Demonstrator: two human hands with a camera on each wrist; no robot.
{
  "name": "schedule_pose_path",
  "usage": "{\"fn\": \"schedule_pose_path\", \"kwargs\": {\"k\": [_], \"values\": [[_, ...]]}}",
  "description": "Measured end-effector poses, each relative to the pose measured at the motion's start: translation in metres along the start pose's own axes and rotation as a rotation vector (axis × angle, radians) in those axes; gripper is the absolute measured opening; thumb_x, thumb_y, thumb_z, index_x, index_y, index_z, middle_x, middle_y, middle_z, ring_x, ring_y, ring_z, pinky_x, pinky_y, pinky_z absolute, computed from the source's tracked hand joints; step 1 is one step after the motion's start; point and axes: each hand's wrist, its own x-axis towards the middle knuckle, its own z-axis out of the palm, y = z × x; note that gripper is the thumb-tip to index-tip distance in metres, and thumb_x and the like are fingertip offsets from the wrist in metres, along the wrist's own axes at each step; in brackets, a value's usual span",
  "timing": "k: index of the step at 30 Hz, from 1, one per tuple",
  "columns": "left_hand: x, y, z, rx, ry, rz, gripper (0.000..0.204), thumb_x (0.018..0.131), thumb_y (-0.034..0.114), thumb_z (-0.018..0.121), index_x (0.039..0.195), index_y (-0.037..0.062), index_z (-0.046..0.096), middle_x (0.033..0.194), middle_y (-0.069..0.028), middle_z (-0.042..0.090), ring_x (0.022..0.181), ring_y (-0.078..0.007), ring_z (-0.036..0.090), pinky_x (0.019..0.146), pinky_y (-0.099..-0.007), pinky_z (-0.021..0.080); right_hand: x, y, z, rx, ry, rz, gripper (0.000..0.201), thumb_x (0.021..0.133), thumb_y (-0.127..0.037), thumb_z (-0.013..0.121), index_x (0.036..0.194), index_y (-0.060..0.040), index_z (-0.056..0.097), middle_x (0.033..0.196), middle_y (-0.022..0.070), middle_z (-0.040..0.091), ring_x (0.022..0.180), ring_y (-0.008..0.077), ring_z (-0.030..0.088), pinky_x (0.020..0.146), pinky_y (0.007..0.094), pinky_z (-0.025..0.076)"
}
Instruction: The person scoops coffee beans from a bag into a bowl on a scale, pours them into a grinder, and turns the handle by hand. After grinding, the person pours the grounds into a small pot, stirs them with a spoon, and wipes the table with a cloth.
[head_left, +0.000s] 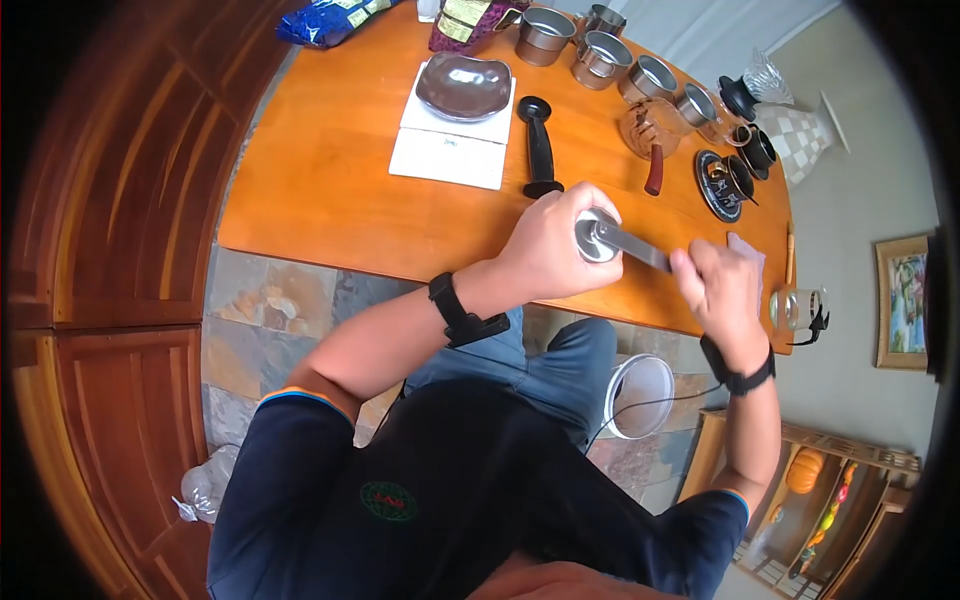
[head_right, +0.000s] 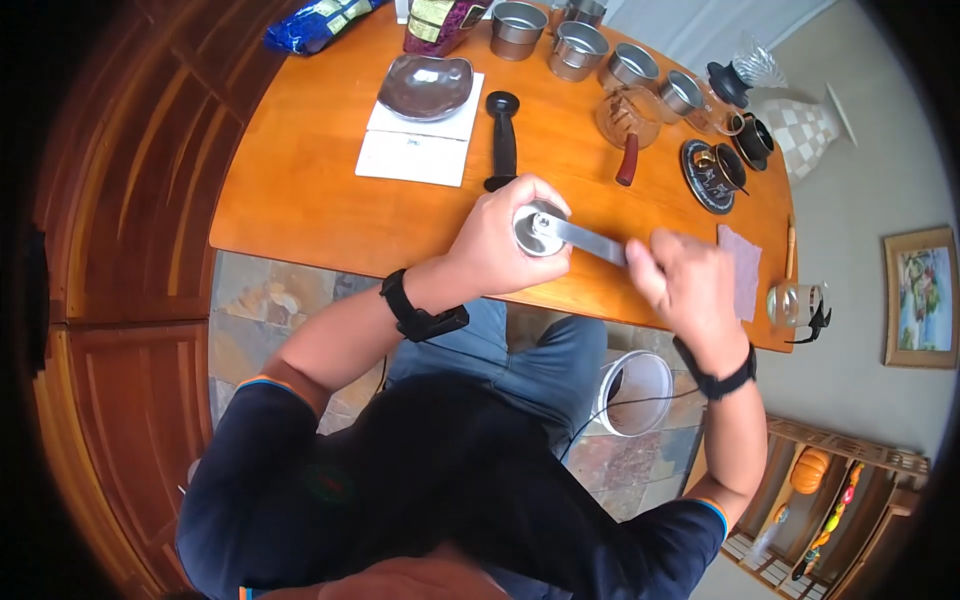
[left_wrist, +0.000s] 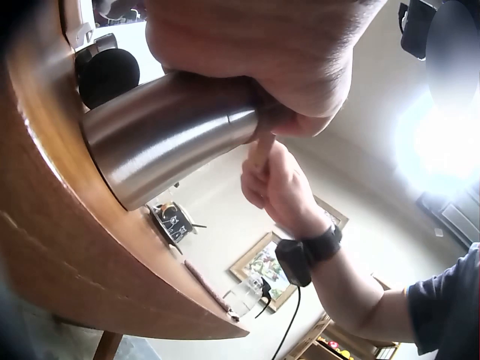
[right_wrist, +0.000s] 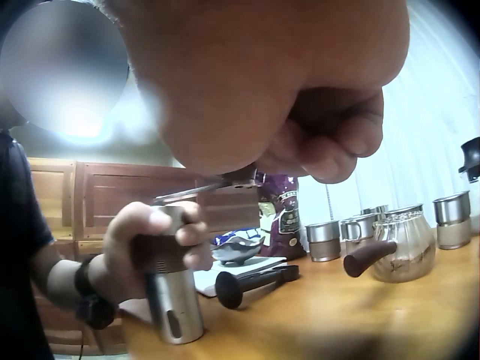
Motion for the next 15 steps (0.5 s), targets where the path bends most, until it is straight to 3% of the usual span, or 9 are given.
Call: {"fn": "schedule_pose_path", "kwargs": {"k": [5, 11, 13, 15], "values": [[0.002, -0.002, 0.001, -0.046, -0.043, -0.028, 0.034, 0.071, 0.007, 0.08, 0.097, 0.0044, 0.058, 0.082, -0.0043, 0.067, 0.075, -0.0104, 0.066, 0.07, -0.0273, 0.053, -0.02, -0.047, -0.011, 0.069, -0.019, -0.281, 0.038, 0.079, -0.032, 0.074, 0.061, -0.0109, 0.049, 0.053, 0.005, 0.048, 0.048, 0.0244, 0.054, 0.048, 0.0372, 0.044], [0.001, 0.006, 0.003, -0.082, -0.064, -0.077, 0.032, 0.074, 0.005, 0.079, 0.097, 0.0036, 0.056, 0.082, -0.0047, 0.067, 0.074, -0.0101, 0.064, 0.069, -0.0268, 0.052, 0.007, -0.081, -0.006, 0.148, 0.019, -0.578, 0.041, 0.08, -0.036, 0.073, 0.061, -0.0117, 0.047, 0.058, 0.0026, 0.047, 0.052, 0.0198, 0.054, 0.051, 0.0324, 0.044], [0.002, 0.007, 0.002, -0.156, -0.05, -0.188, 0.035, 0.069, 0.009, 0.08, 0.096, 0.0043, 0.057, 0.077, -0.0074, 0.068, 0.071, -0.0187, 0.067, 0.067, -0.0313, 0.052, 0.018, -0.089, -0.003, 0.173, 0.032, -0.643, 0.042, 0.081, -0.038, 0.073, 0.062, -0.0118, 0.045, 0.06, 0.0025, 0.047, 0.053, 0.0194, 0.054, 0.051, 0.0317, 0.044], [0.003, 0.015, -0.003, -0.124, -0.069, -0.206, 0.034, 0.07, 0.009, 0.078, 0.097, 0.0042, 0.058, 0.081, -0.0076, 0.067, 0.074, -0.0179, 0.065, 0.069, -0.0311, 0.051, 0.029, -0.098, -0.007, 0.055, -0.016, -0.741, 0.042, 0.084, -0.04, 0.068, 0.062, -0.0124, 0.047, 0.061, 0.0016, 0.049, 0.055, 0.0184, 0.055, 0.055, 0.0304, 0.045]]}}
